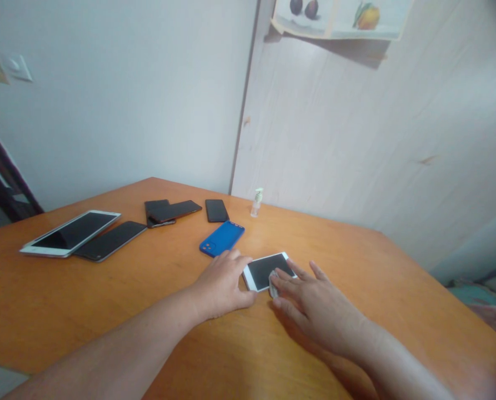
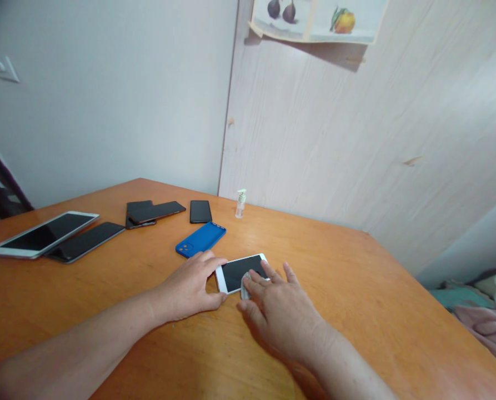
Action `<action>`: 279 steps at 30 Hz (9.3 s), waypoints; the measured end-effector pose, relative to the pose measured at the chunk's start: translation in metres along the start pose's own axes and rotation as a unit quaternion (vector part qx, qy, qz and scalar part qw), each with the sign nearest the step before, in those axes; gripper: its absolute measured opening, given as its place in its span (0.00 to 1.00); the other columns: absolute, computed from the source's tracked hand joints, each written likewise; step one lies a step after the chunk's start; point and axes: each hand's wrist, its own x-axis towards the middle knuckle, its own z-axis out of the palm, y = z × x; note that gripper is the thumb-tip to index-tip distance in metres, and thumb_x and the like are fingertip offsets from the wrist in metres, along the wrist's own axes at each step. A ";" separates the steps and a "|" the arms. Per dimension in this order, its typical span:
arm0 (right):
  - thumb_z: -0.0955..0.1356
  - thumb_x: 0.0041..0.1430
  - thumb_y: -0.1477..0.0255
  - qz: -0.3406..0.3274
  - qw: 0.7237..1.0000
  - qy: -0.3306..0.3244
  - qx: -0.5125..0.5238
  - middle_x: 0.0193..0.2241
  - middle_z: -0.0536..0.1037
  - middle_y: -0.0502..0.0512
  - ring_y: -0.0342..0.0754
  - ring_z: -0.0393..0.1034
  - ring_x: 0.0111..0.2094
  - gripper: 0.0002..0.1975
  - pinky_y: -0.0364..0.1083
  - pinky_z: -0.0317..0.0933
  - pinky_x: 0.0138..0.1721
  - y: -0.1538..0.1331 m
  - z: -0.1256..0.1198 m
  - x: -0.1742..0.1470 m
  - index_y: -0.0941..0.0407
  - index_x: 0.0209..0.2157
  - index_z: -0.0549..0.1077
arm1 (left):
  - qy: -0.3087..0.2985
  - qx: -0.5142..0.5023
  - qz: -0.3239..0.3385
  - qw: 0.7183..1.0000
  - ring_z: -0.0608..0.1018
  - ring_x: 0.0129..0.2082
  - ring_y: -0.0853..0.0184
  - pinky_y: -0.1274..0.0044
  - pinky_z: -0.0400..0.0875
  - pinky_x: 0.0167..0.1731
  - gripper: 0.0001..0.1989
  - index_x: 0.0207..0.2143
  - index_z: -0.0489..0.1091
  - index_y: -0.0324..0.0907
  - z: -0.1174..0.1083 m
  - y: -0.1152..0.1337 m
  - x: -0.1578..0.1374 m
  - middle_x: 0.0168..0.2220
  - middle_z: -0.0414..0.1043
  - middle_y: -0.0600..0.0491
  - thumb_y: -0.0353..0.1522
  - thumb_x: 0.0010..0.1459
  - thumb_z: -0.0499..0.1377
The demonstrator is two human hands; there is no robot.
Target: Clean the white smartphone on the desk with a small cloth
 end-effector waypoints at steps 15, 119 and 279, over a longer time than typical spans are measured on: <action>0.54 0.71 0.56 0.079 0.996 0.044 0.001 0.66 0.59 0.59 0.66 0.40 0.69 0.28 0.73 0.35 0.63 0.015 0.015 0.011 0.54 0.65 0.61 | 0.003 0.004 -0.004 1.000 0.73 0.46 0.54 0.65 0.68 0.47 0.25 0.49 0.69 0.43 0.001 0.000 -0.002 0.45 0.71 0.47 0.38 0.47 0.64; 0.73 0.51 0.54 0.092 0.727 0.213 0.646 0.18 0.72 0.46 0.40 0.63 0.17 0.19 0.40 0.56 0.20 0.065 0.036 0.047 0.56 0.29 0.70 | 0.101 -0.128 -0.028 0.986 0.75 0.44 0.63 0.69 0.73 0.44 0.30 0.61 0.56 0.42 0.013 -0.017 -0.002 0.48 0.67 0.47 0.27 0.56 0.56; 0.58 0.68 0.69 -0.023 0.968 0.230 0.096 0.65 0.60 0.52 0.51 0.67 0.59 0.25 0.50 0.63 0.59 0.012 0.024 0.020 0.51 0.66 0.60 | 0.041 -0.152 -0.002 0.988 0.75 0.34 0.66 0.77 0.66 0.36 0.08 0.37 0.70 0.44 0.003 0.002 -0.006 0.33 0.74 0.54 0.36 0.65 0.53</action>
